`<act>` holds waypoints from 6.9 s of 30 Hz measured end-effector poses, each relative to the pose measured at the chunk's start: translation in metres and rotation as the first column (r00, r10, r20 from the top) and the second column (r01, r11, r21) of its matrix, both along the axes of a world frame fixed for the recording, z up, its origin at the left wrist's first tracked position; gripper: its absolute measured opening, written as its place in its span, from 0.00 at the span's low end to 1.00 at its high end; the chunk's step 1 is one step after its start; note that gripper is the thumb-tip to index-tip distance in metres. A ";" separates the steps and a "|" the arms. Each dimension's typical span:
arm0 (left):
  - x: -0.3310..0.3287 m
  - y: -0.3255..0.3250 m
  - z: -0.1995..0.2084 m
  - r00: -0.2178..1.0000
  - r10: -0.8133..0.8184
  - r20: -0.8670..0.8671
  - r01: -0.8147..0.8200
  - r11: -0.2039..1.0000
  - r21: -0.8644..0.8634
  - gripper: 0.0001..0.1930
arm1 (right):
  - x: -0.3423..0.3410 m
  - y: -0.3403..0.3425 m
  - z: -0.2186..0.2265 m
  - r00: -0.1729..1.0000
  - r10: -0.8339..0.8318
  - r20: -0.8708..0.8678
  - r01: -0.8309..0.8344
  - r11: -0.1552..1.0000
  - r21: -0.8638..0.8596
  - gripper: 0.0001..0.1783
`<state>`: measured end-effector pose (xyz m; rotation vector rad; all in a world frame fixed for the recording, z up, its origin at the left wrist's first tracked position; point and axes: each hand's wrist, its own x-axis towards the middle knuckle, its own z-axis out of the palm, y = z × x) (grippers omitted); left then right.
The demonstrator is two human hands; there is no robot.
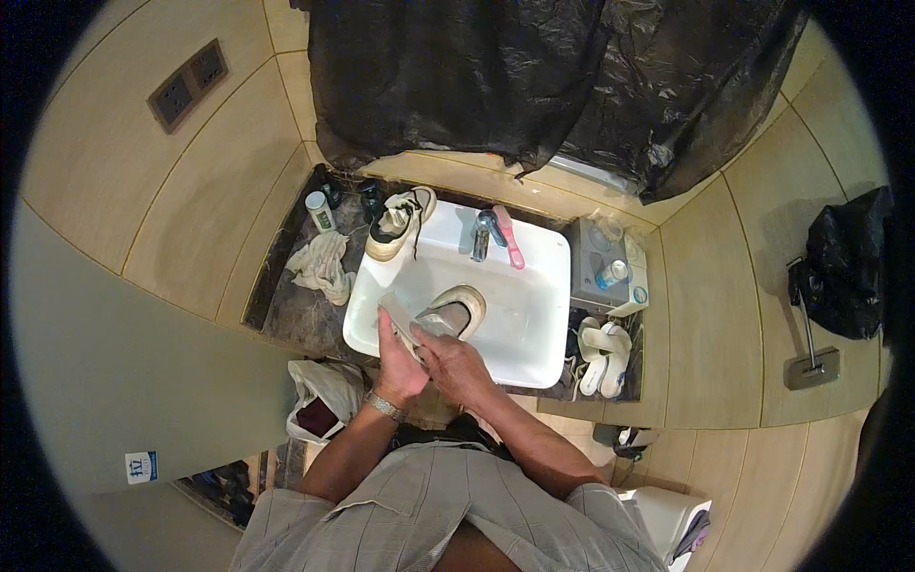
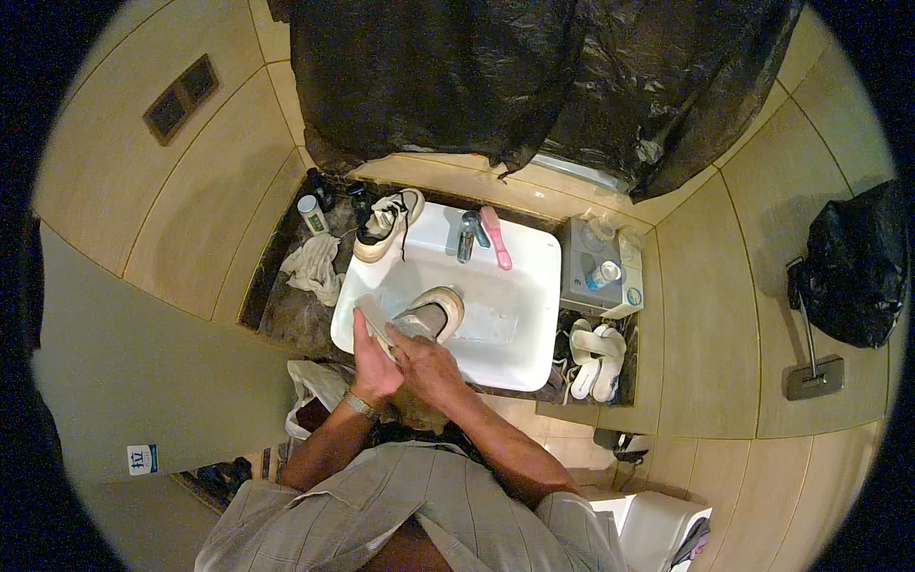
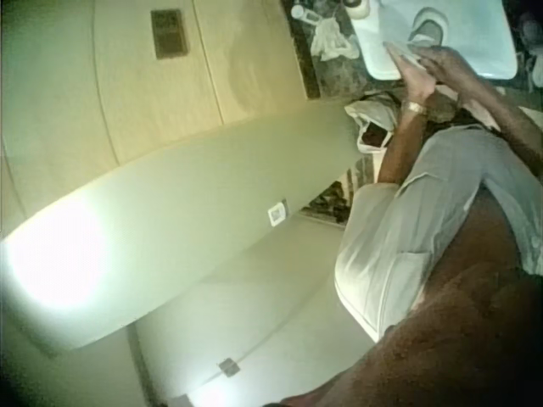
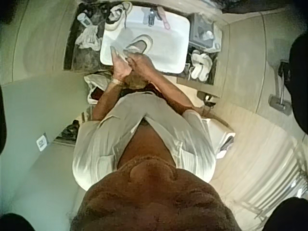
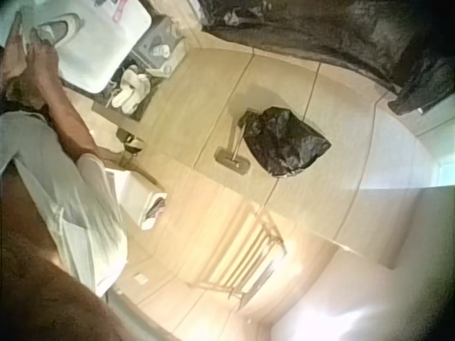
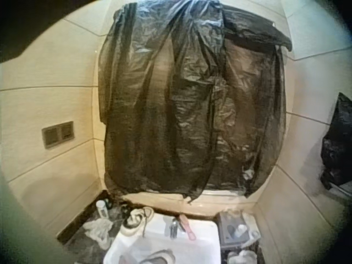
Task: The person cleans a white sneaker in a bathroom sink. They apply a liquid cleaning solution from a bottle to the shoe, then scrub the shoe with a brush. The person scrubs the upper, sides, and sole of the shoe.
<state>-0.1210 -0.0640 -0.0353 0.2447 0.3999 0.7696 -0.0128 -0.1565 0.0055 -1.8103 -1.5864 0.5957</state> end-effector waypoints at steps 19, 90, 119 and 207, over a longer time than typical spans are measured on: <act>-0.003 0.006 0.024 0.991 0.096 -0.088 -0.099 0.995 -0.030 0.52 | -0.002 -0.056 -0.019 0.997 0.023 -0.071 -0.016 0.996 0.093 0.25; -0.044 -0.021 -0.065 0.705 0.561 -0.434 0.547 -0.041 0.836 0.03 | 0.064 -0.032 -0.011 0.980 0.127 -0.152 -0.138 0.988 -0.066 0.22; -0.034 -0.015 -0.106 0.619 0.292 -0.729 0.678 0.269 0.684 0.12 | 0.062 0.007 0.016 0.959 0.282 -0.026 -0.283 0.957 -0.070 0.18; -0.056 -0.004 -0.033 0.634 0.337 -0.696 0.205 0.795 0.571 0.11 | 0.024 0.037 -0.028 0.989 0.147 0.006 -0.146 0.984 -0.102 0.24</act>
